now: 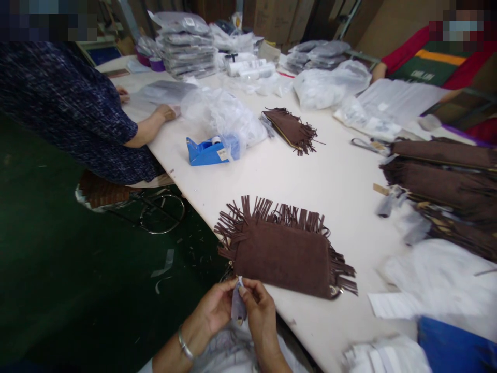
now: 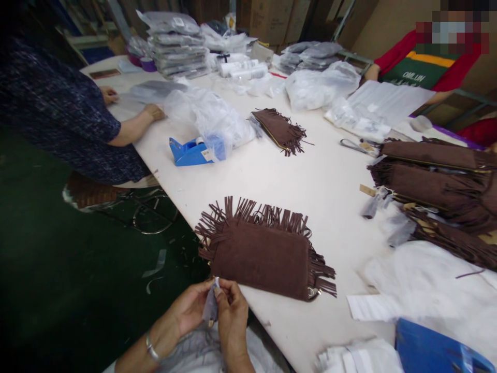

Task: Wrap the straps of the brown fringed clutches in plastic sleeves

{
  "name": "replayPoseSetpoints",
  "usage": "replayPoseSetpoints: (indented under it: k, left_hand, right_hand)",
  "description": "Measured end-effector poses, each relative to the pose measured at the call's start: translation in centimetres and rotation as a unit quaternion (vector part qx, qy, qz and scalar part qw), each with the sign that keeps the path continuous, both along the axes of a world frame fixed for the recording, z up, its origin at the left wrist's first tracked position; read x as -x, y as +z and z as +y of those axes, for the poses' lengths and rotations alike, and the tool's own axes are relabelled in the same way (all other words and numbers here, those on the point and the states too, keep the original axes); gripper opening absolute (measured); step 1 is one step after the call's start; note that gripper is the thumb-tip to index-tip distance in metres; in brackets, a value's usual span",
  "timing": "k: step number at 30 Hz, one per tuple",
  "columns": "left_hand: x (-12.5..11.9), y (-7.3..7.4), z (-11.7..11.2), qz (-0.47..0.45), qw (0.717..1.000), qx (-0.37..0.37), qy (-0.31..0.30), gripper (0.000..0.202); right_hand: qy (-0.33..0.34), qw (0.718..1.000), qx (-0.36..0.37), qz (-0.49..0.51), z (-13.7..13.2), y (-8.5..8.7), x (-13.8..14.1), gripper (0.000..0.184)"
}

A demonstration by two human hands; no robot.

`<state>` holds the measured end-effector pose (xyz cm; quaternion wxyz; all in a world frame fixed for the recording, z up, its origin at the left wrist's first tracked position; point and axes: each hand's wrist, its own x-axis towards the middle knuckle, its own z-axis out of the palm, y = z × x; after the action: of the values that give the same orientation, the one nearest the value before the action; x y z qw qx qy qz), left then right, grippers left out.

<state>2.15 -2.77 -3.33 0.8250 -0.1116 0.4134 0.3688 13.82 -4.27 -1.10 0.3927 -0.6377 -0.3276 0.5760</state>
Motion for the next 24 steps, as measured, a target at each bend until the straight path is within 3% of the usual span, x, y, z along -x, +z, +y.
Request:
replayPoseSetpoints:
  k: [6, 14, 24]
  left_hand:
    - [0.2, 1.2, 0.4, 0.007, 0.999, 0.028, -0.029, 0.009]
    - [-0.3, 2.2, 0.4, 0.097, 0.995, 0.009, -0.039, 0.012]
    - [-0.4, 2.3, 0.4, 0.096, 0.993, -0.021, -0.065, 0.012]
  right_hand:
    - [-0.009, 0.999, 0.000, 0.040, -0.2, -0.2, -0.2, 0.027]
    - [-0.041, 0.993, -0.004, 0.106, -0.5, -0.8, 0.1, 0.021]
    - [-0.144, 0.970, 0.054, 0.189, -1.3, -1.5, 1.5, 0.033]
